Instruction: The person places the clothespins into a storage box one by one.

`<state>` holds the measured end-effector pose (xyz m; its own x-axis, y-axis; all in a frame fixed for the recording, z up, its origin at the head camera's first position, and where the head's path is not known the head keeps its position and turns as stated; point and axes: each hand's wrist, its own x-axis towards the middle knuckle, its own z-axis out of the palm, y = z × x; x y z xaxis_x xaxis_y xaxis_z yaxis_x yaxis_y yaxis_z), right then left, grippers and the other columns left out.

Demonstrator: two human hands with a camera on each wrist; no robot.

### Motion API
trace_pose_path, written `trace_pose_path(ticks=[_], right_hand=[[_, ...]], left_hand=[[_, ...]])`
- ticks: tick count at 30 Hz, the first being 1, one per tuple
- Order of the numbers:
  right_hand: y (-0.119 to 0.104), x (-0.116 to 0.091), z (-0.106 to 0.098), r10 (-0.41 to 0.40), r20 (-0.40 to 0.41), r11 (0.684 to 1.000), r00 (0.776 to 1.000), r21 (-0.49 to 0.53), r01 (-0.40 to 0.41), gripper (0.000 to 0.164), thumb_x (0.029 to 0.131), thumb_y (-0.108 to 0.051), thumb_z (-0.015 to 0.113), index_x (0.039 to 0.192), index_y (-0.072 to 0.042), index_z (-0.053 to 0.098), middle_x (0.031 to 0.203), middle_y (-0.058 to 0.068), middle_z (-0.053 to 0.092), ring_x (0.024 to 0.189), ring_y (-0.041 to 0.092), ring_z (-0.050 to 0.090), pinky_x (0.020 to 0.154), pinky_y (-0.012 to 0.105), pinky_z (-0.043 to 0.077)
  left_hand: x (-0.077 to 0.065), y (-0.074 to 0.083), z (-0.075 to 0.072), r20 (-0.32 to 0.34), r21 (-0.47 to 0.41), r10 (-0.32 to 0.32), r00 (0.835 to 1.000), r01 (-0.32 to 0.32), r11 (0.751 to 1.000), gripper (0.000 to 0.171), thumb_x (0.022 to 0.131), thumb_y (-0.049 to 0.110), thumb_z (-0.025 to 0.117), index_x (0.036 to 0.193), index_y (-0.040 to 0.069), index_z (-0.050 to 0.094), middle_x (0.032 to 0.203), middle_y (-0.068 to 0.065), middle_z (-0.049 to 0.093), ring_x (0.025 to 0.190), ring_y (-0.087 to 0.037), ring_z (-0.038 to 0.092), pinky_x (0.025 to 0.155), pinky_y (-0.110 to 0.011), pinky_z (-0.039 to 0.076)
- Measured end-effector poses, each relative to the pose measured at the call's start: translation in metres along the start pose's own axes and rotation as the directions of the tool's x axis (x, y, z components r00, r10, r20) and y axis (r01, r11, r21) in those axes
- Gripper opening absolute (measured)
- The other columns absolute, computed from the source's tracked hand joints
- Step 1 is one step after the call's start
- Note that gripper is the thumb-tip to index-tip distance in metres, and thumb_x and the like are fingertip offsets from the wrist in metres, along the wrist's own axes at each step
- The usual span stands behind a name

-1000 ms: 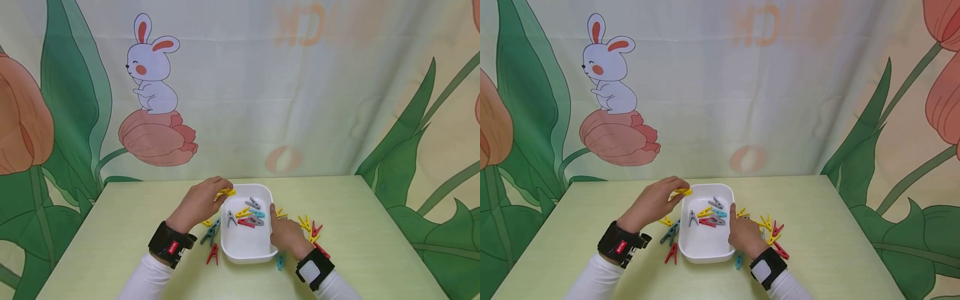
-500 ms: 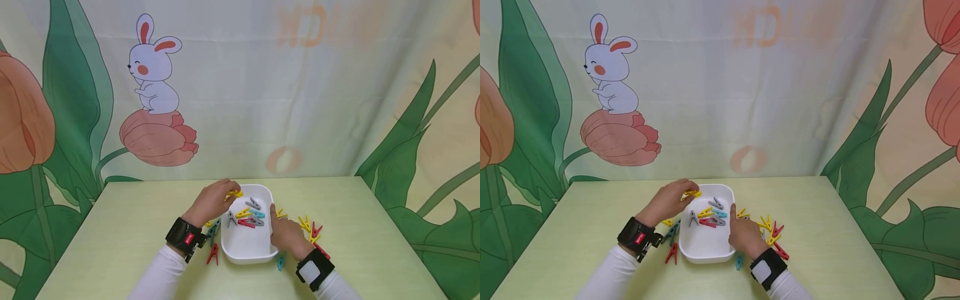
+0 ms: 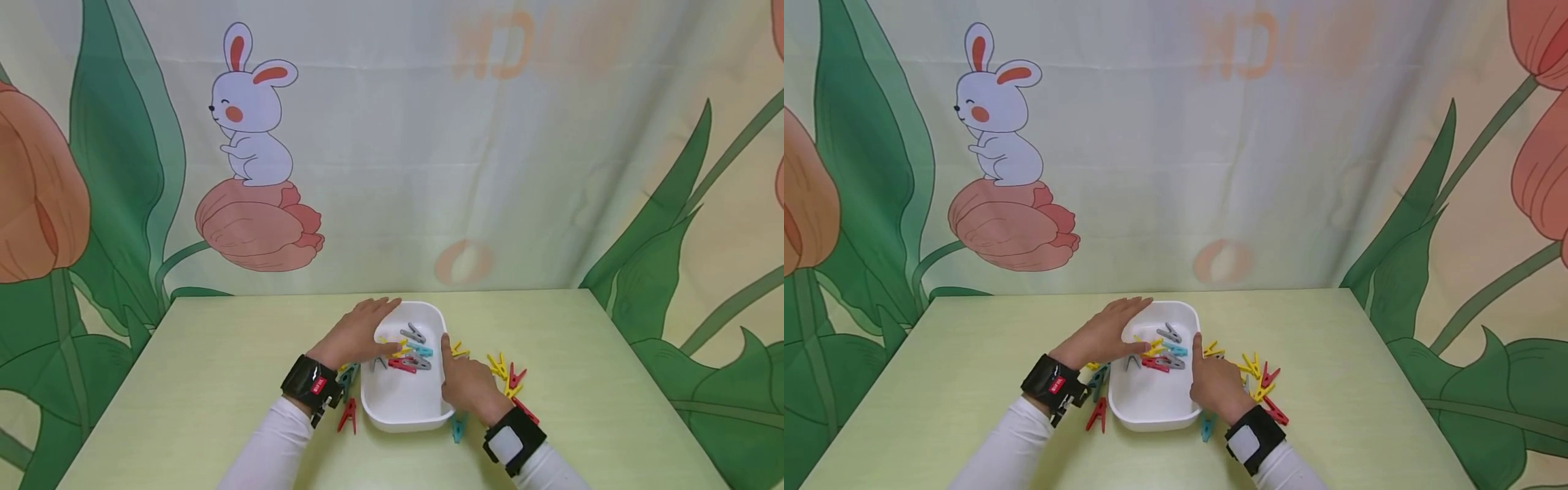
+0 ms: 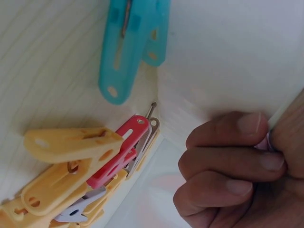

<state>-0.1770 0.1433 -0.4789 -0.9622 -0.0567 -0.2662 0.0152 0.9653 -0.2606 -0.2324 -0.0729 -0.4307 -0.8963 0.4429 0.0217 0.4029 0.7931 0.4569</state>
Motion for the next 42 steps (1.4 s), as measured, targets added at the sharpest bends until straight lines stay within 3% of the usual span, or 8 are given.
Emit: trace_pose_path(ticks=[2,4,10,16,22,28,36,42], right_hand=[[0.0,0.0,0.0,0.0,-0.002,1.0,1.0,-0.002,0.0,0.088,0.09,-0.017,0.068,0.159,-0.015,0.013,0.08,0.011,0.054,0.062,0.024,0.053,0.053,0.031,0.037],[0.0,0.001,0.0,0.0,-0.005,1.0,1.0,-0.006,0.0,0.088,0.09,-0.017,0.067,0.159,-0.015,0.013,0.081,0.011,0.054,0.062,0.024,0.053,0.053,0.031,0.037],[0.0,0.001,0.0,-0.006,-0.012,1.0,1.0,-0.017,0.006,0.087,0.09,-0.017,0.067,0.159,-0.013,0.014,0.08,0.011,0.054,0.062,0.023,0.052,0.053,0.031,0.037],[0.001,0.001,0.001,-0.012,-0.011,1.0,1.0,-0.011,0.012,0.088,0.09,-0.018,0.067,0.159,-0.014,0.013,0.08,0.01,0.054,0.062,0.023,0.052,0.053,0.031,0.037],[0.003,0.001,0.001,-0.01,-0.015,1.0,1.0,-0.005,0.01,0.087,0.091,-0.018,0.066,0.159,-0.014,0.012,0.081,0.011,0.054,0.062,0.023,0.052,0.053,0.031,0.037],[0.0,-0.001,0.0,-0.011,-0.005,1.0,1.0,0.001,0.011,0.088,0.09,-0.018,0.067,0.159,-0.013,0.013,0.081,0.01,0.054,0.063,0.023,0.052,0.054,0.032,0.037],[-0.001,-0.001,-0.001,0.0,-0.005,1.0,1.0,-0.003,0.0,0.087,0.091,-0.018,0.066,0.159,-0.014,0.013,0.083,0.011,0.055,0.062,0.024,0.052,0.054,0.031,0.038],[-0.001,0.0,0.0,-0.008,-0.01,1.0,1.0,-0.022,0.007,0.087,0.09,-0.018,0.066,0.159,-0.012,0.014,0.077,0.01,0.055,0.061,0.023,0.052,0.053,0.031,0.037]], left_hand=[[-0.001,0.0,0.001,0.033,0.024,-0.008,0.999,0.008,1.0,0.09,0.081,0.048,0.075,0.156,0.027,0.029,0.161,-0.006,0.031,0.15,-0.035,0.023,0.117,-0.058,0.024],[-0.002,0.0,0.001,0.042,0.029,-0.017,0.999,0.016,0.999,0.094,0.081,0.05,0.074,0.157,0.027,0.025,0.163,-0.006,0.025,0.152,-0.036,0.017,0.119,-0.059,0.018],[-0.009,0.0,-0.004,0.007,0.035,0.011,1.0,-0.011,0.999,0.09,0.082,0.051,0.073,0.156,0.025,0.028,0.163,-0.006,0.025,0.152,-0.035,0.019,0.118,-0.059,0.019],[-0.027,-0.003,-0.018,-0.043,0.054,0.063,0.997,-0.061,0.997,0.088,0.083,0.049,0.072,0.156,0.023,0.03,0.162,-0.008,0.027,0.15,-0.036,0.022,0.117,-0.058,0.023],[-0.046,-0.013,-0.026,-0.065,0.078,0.047,0.997,-0.041,0.996,0.089,0.083,0.049,0.073,0.156,0.024,0.029,0.163,-0.007,0.026,0.15,-0.035,0.022,0.116,-0.06,0.025],[-0.065,-0.022,-0.024,-0.092,0.102,0.047,0.995,-0.037,0.994,0.088,0.083,0.047,0.074,0.155,0.023,0.031,0.162,-0.007,0.027,0.149,-0.035,0.024,0.115,-0.059,0.027],[-0.08,-0.039,-0.019,-0.1,0.077,-0.014,0.995,0.022,0.997,0.086,0.083,0.045,0.074,0.155,0.023,0.032,0.162,-0.008,0.027,0.149,-0.036,0.025,0.111,-0.063,0.029],[-0.083,-0.06,-0.002,-0.029,0.081,-0.078,0.997,0.08,0.993,0.087,0.081,0.043,0.077,0.154,0.022,0.034,0.161,-0.009,0.028,0.147,-0.038,0.028,0.109,-0.064,0.032]])
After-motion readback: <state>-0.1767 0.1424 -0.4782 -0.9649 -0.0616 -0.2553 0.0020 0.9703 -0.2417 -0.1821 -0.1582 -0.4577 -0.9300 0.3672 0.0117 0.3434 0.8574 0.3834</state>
